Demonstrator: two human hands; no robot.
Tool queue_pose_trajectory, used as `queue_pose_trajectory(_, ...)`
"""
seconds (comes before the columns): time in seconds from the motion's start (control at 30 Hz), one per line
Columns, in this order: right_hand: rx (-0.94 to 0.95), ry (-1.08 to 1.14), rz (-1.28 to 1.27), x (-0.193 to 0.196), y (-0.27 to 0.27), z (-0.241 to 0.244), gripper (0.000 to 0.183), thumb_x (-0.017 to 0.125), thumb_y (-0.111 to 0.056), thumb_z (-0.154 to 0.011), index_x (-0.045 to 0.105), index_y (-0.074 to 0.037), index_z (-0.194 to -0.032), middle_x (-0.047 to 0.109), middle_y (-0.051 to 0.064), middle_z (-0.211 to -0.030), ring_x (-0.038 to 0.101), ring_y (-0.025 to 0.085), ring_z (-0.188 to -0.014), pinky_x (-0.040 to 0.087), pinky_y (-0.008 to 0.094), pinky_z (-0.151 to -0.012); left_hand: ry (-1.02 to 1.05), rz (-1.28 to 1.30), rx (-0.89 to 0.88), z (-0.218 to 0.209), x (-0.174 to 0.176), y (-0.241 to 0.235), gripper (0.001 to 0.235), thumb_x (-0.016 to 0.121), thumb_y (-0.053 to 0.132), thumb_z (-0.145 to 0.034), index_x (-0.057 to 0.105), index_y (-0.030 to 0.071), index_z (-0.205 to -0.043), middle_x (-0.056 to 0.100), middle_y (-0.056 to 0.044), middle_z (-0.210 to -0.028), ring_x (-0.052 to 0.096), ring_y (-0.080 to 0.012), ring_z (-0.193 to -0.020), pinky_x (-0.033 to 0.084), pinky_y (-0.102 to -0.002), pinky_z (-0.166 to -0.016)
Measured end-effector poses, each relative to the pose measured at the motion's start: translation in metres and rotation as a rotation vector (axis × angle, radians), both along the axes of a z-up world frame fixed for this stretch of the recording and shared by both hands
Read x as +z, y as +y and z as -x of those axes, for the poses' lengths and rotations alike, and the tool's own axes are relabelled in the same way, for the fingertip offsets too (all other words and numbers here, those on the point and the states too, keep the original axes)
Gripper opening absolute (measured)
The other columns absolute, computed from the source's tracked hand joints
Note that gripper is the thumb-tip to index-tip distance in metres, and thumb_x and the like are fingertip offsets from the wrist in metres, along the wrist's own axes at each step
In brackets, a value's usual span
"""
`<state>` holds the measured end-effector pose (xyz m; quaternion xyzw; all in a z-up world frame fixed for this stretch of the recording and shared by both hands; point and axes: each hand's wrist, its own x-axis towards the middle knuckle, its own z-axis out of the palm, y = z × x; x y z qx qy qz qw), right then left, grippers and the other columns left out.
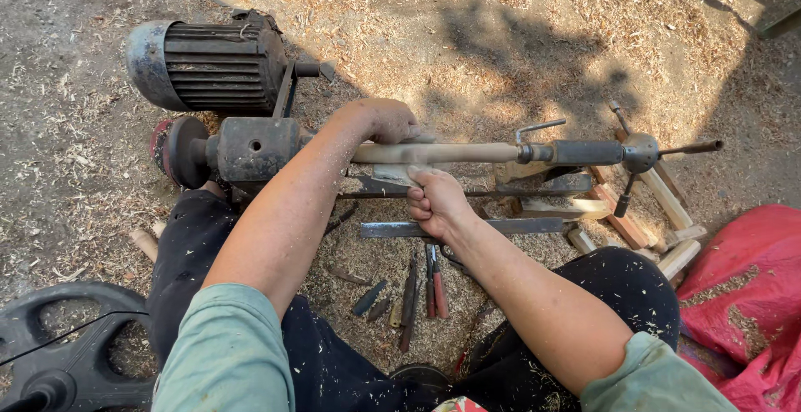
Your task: The person shapes a cylindrical wooden piece mounted on a lathe using a chisel, then smooths the surface with sandpaper. The person removes the finished piece from the lathe and places it aside.
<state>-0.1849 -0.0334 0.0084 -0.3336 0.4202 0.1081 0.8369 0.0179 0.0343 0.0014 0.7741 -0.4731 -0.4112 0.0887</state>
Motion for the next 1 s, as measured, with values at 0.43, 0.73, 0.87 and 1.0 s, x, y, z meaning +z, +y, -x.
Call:
queue_pose_trajectory(0.43, 0.048, 0.014, -0.079, 0.004, 0.028, -0.016, 0.012, 0.058, -0.014, -0.103, 0.05, -0.011, -0.094, 0.041, -0.004, -0.058, 0.031, 0.004, -0.04, 0.022, 0.021, -0.034, -0.015, -0.162, 0.189, 0.001, 0.048, 0.043, 0.05, 0.047, 0.05, -0.103, 0.072, 0.009, -0.118, 0.076, -0.016, -0.108, 0.073, -0.0334, -0.089, 0.056, -0.048, -0.082)
queue_pose_trajectory(0.73, 0.046, -0.001, 0.094, 0.011, 0.021, -0.007, 0.012, 0.058, -0.016, -0.102, 0.052, -0.012, -0.093, 0.041, -0.004, -0.059, 0.033, 0.005, -0.04, 0.024, 0.023, -0.034, -0.001, -0.121, 0.081, 0.005, 0.052, 0.029, 0.043, 0.05, 0.048, -0.103, 0.072, 0.015, -0.12, 0.076, -0.011, -0.108, 0.07, -0.0316, -0.092, 0.054, -0.049, -0.084)
queue_pose_trajectory(0.87, 0.046, 0.004, 0.129, 0.012, 0.001, 0.0, 0.013, 0.058, -0.016, -0.101, 0.05, -0.012, -0.092, 0.041, -0.004, -0.058, 0.033, 0.005, -0.04, 0.023, 0.023, -0.034, 0.02, -0.053, 0.019, 0.011, 0.045, 0.009, 0.044, 0.051, 0.052, -0.1, 0.072, 0.018, -0.119, 0.077, -0.01, -0.107, 0.07, -0.0292, -0.091, 0.053, -0.047, -0.084)
queue_pose_trajectory(1.0, 0.041, 0.039, 0.161, 0.008, -0.024, 0.012, 0.012, 0.058, -0.016, -0.1, 0.052, -0.012, -0.091, 0.041, -0.004, -0.057, 0.032, 0.005, -0.038, 0.023, 0.023, -0.033, 0.015, -0.007, -0.071, 0.02, 0.036, -0.015, 0.055, 0.047, 0.056, -0.104, 0.072, 0.007, -0.113, 0.075, -0.015, -0.096, 0.068, -0.0296, -0.083, 0.053, -0.049, -0.079)
